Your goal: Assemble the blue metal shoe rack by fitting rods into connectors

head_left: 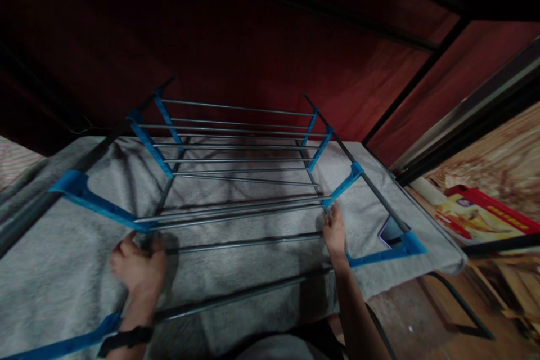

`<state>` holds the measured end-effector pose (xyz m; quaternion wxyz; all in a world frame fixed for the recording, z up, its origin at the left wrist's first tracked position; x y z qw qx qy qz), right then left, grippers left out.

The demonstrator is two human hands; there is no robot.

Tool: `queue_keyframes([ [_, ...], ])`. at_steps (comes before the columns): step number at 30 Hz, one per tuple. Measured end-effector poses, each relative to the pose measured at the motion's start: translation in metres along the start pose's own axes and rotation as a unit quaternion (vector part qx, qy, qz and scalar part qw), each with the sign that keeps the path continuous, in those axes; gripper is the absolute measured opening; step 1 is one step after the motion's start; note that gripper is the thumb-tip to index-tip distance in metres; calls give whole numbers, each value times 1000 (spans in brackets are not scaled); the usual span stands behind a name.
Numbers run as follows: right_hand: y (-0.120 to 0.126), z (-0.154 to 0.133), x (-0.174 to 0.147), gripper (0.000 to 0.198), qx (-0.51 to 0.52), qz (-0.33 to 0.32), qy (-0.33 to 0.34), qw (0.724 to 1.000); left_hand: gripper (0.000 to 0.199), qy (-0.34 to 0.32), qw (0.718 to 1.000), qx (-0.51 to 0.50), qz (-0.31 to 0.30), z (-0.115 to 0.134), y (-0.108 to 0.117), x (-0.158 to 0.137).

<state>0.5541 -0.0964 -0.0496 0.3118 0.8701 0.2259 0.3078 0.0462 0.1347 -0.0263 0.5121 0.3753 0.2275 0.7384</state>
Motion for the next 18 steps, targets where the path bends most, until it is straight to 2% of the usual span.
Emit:
queue_keyframes([
  [1, 2, -4, -11, 43, -7, -5, 9, 1000, 59, -21, 1000, -6, -6, 8, 1, -12],
  [3, 4, -12, -32, 37, -11, -35, 37, 999, 48, -128, 987, -52, -79, 30, -4, -40],
  [6, 5, -25, -54, 25, -28, -100, 115, 988, 36, -305, 920, -85, -230, 60, -21, -83],
  [8, 6, -30, -62, 23, -67, -128, 176, 974, 34, -373, 884, -55, -276, 72, -31, -101],
  [10, 7, -34, -63, 20, -111, -141, 220, 959, 35, -400, 873, -10, -280, 81, -40, -105],
  [13, 10, -40, -59, 13, -140, -147, 240, 949, 35, -406, 870, 33, -277, 92, -47, -102],
  [18, 25, -64, -43, 12, -134, -110, 261, 950, 36, -389, 867, 16, -310, 104, -40, -97],
])
Point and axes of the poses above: each hand's wrist, its own x-axis towards the middle knuckle, its own y-axis out of the back of the hand, z = x × y, the point moved 5 cm from there along x, towards the middle knuckle, and after that the axes turned 4 degrees about -x, right-handed, at the moved point
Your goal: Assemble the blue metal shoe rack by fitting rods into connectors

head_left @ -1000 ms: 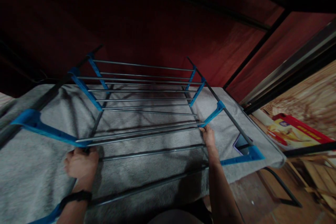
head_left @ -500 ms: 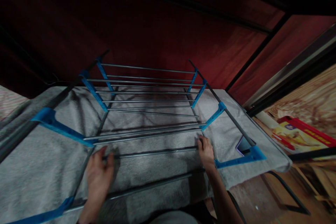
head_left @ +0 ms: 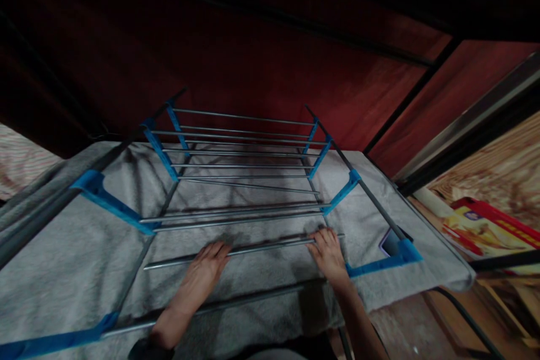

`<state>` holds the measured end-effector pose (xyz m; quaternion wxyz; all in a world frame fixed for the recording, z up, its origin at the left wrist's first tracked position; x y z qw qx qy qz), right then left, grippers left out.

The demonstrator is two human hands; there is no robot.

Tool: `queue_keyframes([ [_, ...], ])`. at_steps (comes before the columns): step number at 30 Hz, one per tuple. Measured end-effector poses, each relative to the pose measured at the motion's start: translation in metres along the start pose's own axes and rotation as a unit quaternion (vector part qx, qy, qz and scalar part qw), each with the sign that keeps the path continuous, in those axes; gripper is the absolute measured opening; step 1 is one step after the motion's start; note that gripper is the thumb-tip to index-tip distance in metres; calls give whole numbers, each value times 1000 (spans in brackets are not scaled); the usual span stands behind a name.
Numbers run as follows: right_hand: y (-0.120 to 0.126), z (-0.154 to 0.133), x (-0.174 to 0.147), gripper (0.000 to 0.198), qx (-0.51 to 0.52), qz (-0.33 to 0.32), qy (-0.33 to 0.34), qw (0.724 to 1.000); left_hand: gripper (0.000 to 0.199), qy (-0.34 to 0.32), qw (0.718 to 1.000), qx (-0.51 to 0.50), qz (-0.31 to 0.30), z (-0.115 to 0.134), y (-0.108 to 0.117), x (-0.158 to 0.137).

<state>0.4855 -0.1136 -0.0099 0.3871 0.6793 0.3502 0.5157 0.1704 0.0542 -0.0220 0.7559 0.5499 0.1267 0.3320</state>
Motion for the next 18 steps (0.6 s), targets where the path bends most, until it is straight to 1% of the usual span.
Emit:
queue_keyframes([
  [3, 20, -6, 17, 15, 2, 44, 9, 999, 39, 4, 999, -34, 13, 4, 11, -5],
  [5, 31, -10, 28, 18, 12, 67, 9, 998, 41, 6, 998, -48, 33, 5, 19, -10],
  [7, 41, -12, 36, 24, 32, 99, -12, 994, 40, 6, 997, -58, 58, 6, 30, -15],
  [9, 50, -10, 41, 30, 66, 147, -59, 985, 39, 10, 994, -66, 89, 6, 42, -21],
  [11, 54, -5, 41, 34, 109, 194, -119, 968, 37, 18, 991, -70, 116, 5, 54, -26],
  [13, 53, 2, 39, 38, 154, 221, -174, 947, 36, 26, 988, -75, 135, 6, 63, -29],
  [16, 42, 13, 36, 42, 246, 224, -243, 911, 36, 30, 985, -82, 148, 10, 72, -29],
  [18, 33, 19, 35, 43, 320, 216, -284, 878, 36, 31, 985, -85, 149, 13, 73, -28],
])
Point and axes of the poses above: each hand's wrist, its own x-axis towards the middle knuckle, its own y-axis out of the back of the hand, z = x × y, the point moved 5 cm from there along x, towards the middle knuckle, and after that the axes turned 4 degrees about -x, right-handed, at the moved point
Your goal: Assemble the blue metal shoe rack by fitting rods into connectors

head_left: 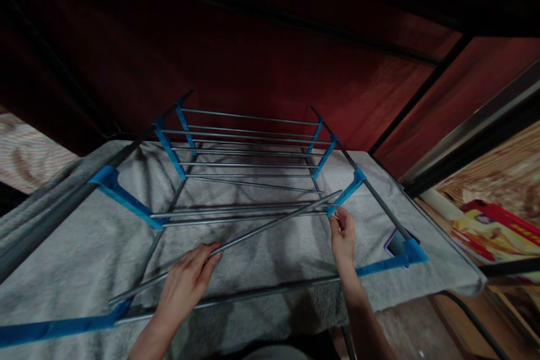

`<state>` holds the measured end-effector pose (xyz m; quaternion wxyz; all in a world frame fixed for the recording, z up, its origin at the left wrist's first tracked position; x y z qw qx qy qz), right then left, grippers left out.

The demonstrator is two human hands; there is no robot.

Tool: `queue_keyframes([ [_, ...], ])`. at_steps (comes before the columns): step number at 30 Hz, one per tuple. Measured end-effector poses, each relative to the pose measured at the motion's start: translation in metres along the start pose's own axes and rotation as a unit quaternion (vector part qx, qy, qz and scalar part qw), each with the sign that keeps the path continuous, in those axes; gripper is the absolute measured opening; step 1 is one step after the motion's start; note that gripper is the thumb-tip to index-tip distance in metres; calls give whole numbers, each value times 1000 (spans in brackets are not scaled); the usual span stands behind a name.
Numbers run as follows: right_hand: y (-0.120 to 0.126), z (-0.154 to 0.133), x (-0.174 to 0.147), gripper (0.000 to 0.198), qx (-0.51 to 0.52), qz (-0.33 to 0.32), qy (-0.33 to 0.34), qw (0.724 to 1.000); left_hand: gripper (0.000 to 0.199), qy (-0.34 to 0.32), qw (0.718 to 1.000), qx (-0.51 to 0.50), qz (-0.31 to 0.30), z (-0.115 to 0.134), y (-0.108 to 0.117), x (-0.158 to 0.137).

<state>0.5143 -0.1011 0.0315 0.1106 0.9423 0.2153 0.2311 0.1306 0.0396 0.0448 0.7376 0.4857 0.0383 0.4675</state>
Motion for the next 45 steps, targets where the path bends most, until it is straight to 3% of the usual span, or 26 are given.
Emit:
queue_keyframes([
  [4, -10, 7, 1, 46, 98, -30, -103, 989, 37, 2, 1000, 1, -2, 2, -4, 3],
  [9, -21, -7, 0, 43, 233, -65, -191, 951, 35, -11, 1000, -2, 3, 3, -6, 10],
  [13, -27, -25, 6, 35, 312, -80, -221, 920, 36, -21, 1000, 6, 9, 8, -4, 20],
  [17, -31, -40, 16, 31, 354, -87, -214, 906, 36, -18, 1000, 10, 17, 12, -4, 29],
  [24, -34, -50, 33, 25, 367, -96, -206, 902, 38, -22, 999, -1, 32, 16, -2, 40],
  [29, -34, -48, 27, 23, 378, -104, -230, 891, 37, -27, 1000, 4, 12, 9, -5, 34],
  [35, -33, 0, -19, 24, 306, -157, -280, 896, 32, 5, 996, -20, -92, -16, -22, 8],
  [37, -31, 22, -40, 25, 271, -187, -314, 890, 30, 23, 992, -24, -119, -24, -30, 3],
  [40, -26, 39, -67, 32, 234, -282, -351, 862, 28, 42, 987, -37, -151, -32, -43, -1],
  [43, -25, 36, -76, 36, 203, -366, -367, 831, 27, 51, 985, -45, -161, -37, -53, -5],
  [45, -29, 24, -64, 34, 216, -368, -352, 833, 27, 52, 985, -44, -158, -39, -57, -6],
])
Point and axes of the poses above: each hand's wrist, its own x-axis towards the middle knuckle, its own y-axis out of the back of the hand, z = x × y, the point moved 5 cm from there along x, towards the middle knuckle, and after that the axes turned 4 degrees about -x, right-handed, at the moved point
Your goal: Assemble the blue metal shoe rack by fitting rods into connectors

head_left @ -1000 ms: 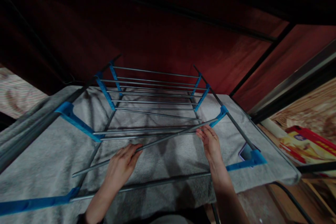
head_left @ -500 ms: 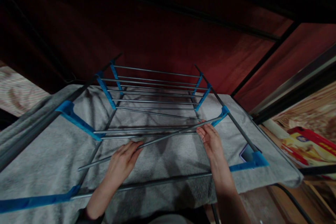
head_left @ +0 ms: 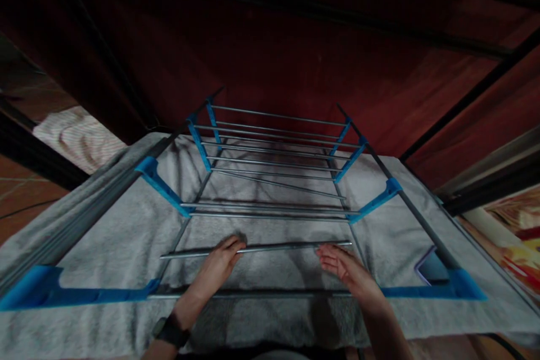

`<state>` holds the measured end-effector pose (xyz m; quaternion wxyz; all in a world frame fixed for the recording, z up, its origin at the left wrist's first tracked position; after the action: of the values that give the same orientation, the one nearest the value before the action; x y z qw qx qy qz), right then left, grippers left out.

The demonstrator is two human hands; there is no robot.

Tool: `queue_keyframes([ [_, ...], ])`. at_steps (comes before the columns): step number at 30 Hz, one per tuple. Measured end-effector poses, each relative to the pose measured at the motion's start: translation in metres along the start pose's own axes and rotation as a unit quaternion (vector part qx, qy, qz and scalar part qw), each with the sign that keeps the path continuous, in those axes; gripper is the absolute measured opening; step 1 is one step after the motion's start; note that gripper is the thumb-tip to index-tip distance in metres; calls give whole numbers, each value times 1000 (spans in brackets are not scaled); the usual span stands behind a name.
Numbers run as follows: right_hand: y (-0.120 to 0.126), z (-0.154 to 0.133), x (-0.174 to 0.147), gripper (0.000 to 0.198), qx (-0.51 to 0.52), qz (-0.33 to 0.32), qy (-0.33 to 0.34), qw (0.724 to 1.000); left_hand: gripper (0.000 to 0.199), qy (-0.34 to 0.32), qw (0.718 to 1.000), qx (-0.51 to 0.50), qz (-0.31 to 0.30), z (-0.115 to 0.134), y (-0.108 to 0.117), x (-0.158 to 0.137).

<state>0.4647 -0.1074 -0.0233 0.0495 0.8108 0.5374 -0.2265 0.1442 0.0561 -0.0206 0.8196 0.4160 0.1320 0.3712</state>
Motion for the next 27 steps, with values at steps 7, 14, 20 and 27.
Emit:
queue_keyframes([
  [7, -27, -100, 93, 40, -244, 84, 208, 943, 27, 8, 999, 37, 5, -1, -5, -3],
  [14, -65, -114, 193, 22, -510, 57, 194, 836, 32, 28, 998, 48, -3, -3, -7, -8],
  [20, -75, -96, 204, 29, -684, -34, 153, 713, 31, 26, 999, 41, -23, 10, -14, 1],
  [27, -75, -116, 186, 51, -762, -40, 171, 623, 30, 21, 998, 48, 16, 11, -10, -2],
])
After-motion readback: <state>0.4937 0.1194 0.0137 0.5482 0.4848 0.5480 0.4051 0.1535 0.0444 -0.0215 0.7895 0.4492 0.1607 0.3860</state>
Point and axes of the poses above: each hand's wrist, its own x-axis towards the middle knuckle, its own y-axis out of the back of the hand, z = x × y, the point moved 5 cm from there along x, towards the middle knuckle, and after that the axes turned 4 degrees about -x, right-handed, at the moved point
